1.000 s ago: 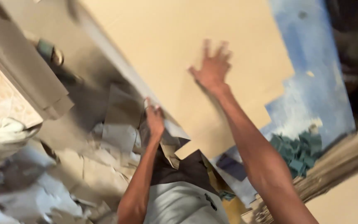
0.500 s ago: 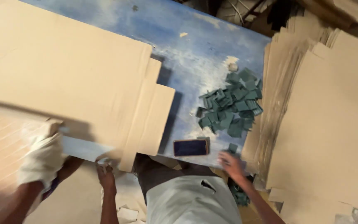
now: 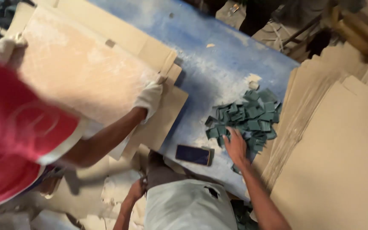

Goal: The person works with coworkers to package large ceramic tiles into cardboard boxes, folding the cardboard around the tiles and securing them by hand.

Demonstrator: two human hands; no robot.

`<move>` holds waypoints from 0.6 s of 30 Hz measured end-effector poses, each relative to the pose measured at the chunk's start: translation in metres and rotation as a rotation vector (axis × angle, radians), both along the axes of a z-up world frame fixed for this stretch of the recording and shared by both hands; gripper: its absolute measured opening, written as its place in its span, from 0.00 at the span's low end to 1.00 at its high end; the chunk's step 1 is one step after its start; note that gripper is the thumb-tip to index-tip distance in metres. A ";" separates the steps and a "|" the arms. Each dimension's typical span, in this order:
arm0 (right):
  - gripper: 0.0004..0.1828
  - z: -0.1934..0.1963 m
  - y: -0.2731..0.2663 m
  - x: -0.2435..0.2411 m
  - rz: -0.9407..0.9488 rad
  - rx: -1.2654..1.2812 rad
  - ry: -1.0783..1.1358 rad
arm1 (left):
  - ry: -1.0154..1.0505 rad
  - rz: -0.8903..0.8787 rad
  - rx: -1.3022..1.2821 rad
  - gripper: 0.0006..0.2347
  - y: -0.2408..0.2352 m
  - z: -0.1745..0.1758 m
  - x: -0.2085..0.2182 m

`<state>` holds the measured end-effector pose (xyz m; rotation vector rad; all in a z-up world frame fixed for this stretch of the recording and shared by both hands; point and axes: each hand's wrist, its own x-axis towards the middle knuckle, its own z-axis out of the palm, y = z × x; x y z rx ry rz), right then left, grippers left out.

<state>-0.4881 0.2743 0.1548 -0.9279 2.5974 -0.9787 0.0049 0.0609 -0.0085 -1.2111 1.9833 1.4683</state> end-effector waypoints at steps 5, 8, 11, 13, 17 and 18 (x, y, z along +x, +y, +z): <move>0.28 0.002 -0.061 -0.022 0.238 0.469 0.058 | 0.083 0.200 -0.099 0.22 -0.001 0.069 -0.030; 0.31 -0.029 -0.072 -0.024 0.303 0.555 0.094 | 0.073 0.197 -0.163 0.23 0.000 0.056 -0.027; 0.33 -0.042 -0.068 -0.012 0.328 0.574 0.121 | 0.191 0.209 -0.095 0.24 0.007 0.055 -0.028; 0.30 -0.058 -0.053 -0.010 0.316 0.553 0.125 | 0.093 0.150 -0.164 0.24 0.012 0.082 -0.041; 0.18 -0.068 -0.032 -0.019 0.140 0.360 -0.006 | 0.189 0.014 -0.247 0.20 0.010 0.139 -0.077; 0.18 -0.066 -0.025 -0.019 0.167 0.356 0.006 | 0.193 0.043 -0.254 0.20 0.009 0.144 -0.089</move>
